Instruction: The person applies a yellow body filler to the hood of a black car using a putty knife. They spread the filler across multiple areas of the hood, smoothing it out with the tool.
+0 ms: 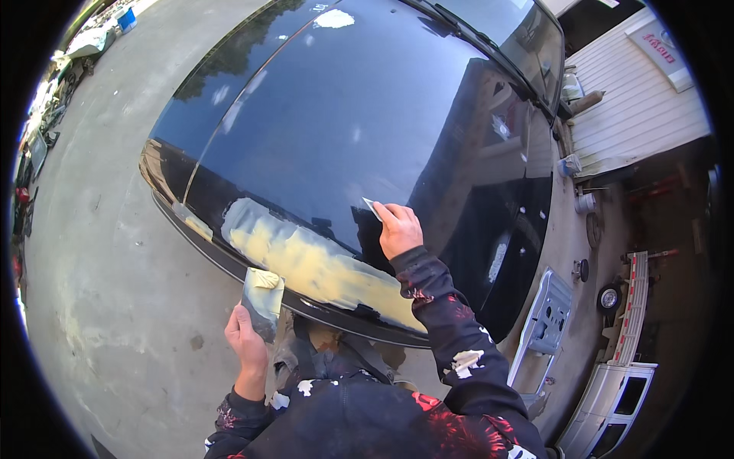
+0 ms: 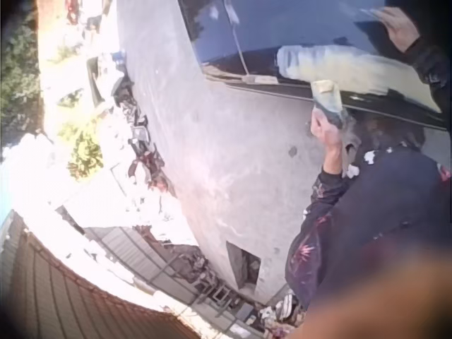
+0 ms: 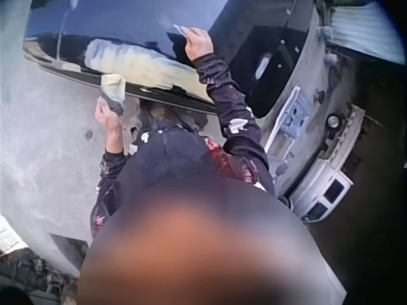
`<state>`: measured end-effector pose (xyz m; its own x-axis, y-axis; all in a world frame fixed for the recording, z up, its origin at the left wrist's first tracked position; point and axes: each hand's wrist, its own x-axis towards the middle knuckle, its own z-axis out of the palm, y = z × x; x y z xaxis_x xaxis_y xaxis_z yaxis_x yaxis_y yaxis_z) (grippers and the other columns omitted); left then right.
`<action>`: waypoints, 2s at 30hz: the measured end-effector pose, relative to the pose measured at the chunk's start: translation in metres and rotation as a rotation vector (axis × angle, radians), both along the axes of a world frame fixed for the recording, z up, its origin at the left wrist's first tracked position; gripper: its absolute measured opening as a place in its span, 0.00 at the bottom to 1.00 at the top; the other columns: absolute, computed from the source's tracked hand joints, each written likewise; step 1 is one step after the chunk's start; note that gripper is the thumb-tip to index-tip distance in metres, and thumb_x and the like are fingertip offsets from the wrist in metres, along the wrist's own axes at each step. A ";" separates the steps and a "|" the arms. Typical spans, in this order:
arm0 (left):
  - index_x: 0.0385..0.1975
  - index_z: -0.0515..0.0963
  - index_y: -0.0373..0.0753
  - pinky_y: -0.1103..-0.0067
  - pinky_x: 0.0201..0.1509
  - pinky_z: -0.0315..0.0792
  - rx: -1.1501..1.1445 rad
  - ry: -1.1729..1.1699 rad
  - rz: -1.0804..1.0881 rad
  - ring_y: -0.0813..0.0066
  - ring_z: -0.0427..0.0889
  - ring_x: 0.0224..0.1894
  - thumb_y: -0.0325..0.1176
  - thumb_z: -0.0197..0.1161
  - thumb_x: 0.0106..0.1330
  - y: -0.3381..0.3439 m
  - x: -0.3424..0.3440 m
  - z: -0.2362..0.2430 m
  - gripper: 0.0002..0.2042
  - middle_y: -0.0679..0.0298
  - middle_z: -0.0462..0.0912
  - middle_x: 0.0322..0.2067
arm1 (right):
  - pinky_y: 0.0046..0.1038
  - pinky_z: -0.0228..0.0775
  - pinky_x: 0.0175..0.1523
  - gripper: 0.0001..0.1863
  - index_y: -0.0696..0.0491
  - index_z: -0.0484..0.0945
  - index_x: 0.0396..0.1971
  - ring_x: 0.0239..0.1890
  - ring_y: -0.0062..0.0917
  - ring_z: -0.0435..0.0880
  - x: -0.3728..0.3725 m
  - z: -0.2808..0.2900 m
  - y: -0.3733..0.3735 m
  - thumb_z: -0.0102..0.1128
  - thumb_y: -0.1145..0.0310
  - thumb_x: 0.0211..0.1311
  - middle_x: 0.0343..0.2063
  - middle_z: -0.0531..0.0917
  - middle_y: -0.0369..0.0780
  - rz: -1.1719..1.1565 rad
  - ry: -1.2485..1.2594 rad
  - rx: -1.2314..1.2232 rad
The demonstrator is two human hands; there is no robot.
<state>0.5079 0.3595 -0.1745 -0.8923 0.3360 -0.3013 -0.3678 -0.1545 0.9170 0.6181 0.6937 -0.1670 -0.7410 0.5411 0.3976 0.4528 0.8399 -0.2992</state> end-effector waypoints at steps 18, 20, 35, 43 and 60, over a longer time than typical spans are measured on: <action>0.49 0.78 0.26 0.81 0.50 0.73 0.048 -0.153 -0.055 0.78 0.80 0.42 0.39 0.53 0.77 -0.002 -0.029 -0.028 0.18 0.62 0.84 0.41 | 0.37 0.71 0.53 0.20 0.48 0.84 0.44 0.46 0.35 0.81 -0.019 -0.015 -0.013 0.58 0.80 0.51 0.39 0.83 0.39 0.100 -0.331 -0.033; 0.49 0.78 0.26 0.80 0.50 0.73 0.155 -0.204 -0.089 0.78 0.81 0.42 0.37 0.56 0.76 0.007 -0.029 -0.031 0.17 0.61 0.84 0.42 | 0.38 0.72 0.53 0.20 0.47 0.84 0.45 0.46 0.39 0.80 -0.025 0.009 -0.018 0.58 0.81 0.53 0.41 0.83 0.41 0.016 -0.191 -0.129; 0.50 0.78 0.29 0.77 0.53 0.77 0.479 -0.295 -0.220 0.75 0.83 0.44 0.30 0.61 0.72 0.057 -0.034 -0.019 0.13 0.60 0.85 0.44 | 0.38 0.74 0.51 0.21 0.49 0.82 0.48 0.46 0.40 0.80 -0.029 0.015 -0.018 0.56 0.81 0.53 0.43 0.82 0.42 0.039 -0.187 -0.080; 0.50 0.78 0.28 0.79 0.50 0.77 0.319 -0.299 -0.215 0.76 0.83 0.42 0.29 0.61 0.71 0.026 -0.027 -0.030 0.13 0.60 0.85 0.42 | 0.41 0.69 0.56 0.22 0.45 0.81 0.48 0.49 0.38 0.79 -0.056 -0.053 0.017 0.57 0.77 0.51 0.42 0.81 0.41 -0.046 -0.274 0.106; 0.48 0.78 0.27 0.78 0.50 0.77 0.231 -0.305 -0.226 0.75 0.83 0.42 0.28 0.60 0.71 0.026 -0.027 -0.038 0.12 0.59 0.85 0.42 | 0.40 0.71 0.55 0.20 0.46 0.83 0.46 0.49 0.38 0.79 -0.028 -0.031 0.077 0.56 0.78 0.54 0.42 0.82 0.39 -0.113 -0.236 0.113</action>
<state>0.4807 0.3857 -0.2130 -0.6705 0.6021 -0.4335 -0.6642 -0.2267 0.7123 0.5903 0.7703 -0.1979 -0.7576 0.5877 0.2841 0.5915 0.8021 -0.0821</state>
